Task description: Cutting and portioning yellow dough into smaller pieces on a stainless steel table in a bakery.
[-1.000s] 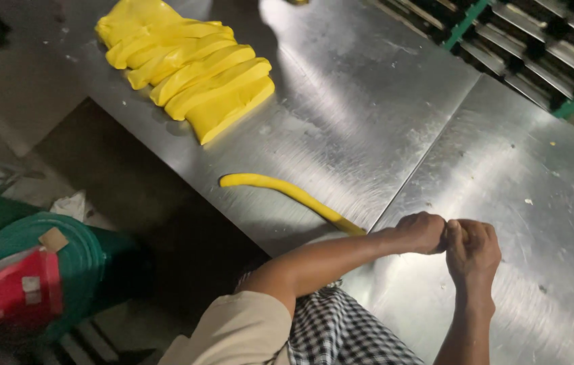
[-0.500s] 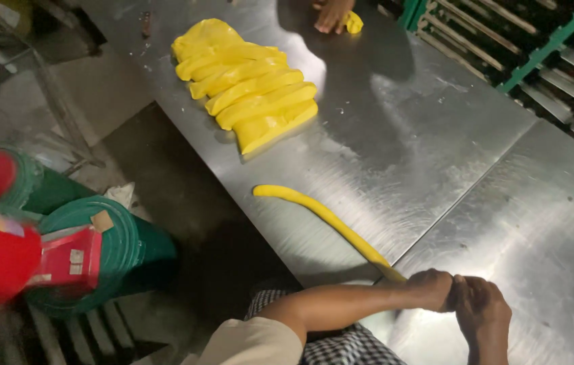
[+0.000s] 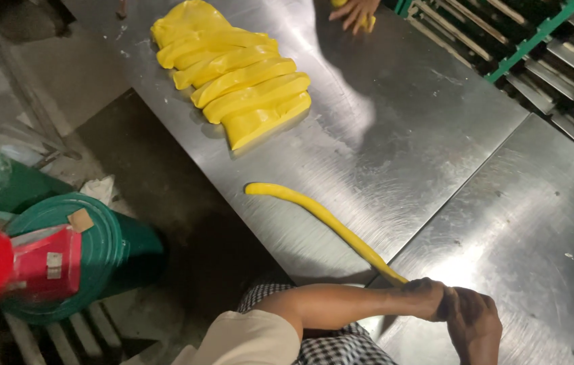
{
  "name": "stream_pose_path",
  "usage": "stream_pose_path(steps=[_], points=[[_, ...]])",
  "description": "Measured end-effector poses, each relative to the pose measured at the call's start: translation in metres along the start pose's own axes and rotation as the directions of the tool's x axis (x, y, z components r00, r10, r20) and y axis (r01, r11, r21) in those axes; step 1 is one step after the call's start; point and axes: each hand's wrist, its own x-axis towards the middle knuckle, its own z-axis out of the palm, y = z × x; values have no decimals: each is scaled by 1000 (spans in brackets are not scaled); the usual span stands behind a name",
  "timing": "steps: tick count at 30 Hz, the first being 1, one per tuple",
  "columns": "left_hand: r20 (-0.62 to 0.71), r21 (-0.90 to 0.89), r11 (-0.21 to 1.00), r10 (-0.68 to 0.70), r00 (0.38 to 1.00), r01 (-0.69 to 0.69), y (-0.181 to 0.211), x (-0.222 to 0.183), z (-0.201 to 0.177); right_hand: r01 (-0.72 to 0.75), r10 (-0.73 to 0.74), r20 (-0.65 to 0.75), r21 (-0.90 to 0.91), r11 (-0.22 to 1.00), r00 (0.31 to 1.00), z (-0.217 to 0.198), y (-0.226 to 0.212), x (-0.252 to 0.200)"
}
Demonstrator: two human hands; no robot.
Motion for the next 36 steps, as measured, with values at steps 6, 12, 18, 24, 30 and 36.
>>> stream_pose_path(steps=[6, 12, 18, 24, 30, 36], points=[[43, -198, 962, -181, 982, 186, 20, -17, -36, -175, 176, 113, -17, 984, 978, -3, 3, -3], [128, -251, 952, -149, 981, 177, 21, -22, -34, -115, 97, 131, 142, 983, 987, -1, 14, -14], [110, -210, 967, -124, 986, 145, 19, -25, -32, -158, 163, 158, -47, 986, 974, -6, -4, -12], [132, -209, 968, -115, 985, 141, 28, -32, -50, -214, 209, 106, 43, 976, 972, -5, -6, -18], [146, -214, 967, -110, 983, 140, 30, -33, -46, -220, 218, 113, 3, 976, 969, -6, 2, -23], [154, -251, 958, -102, 983, 138, 33, -31, -52, -269, 269, 125, -12, 963, 955, -10, -9, -24]])
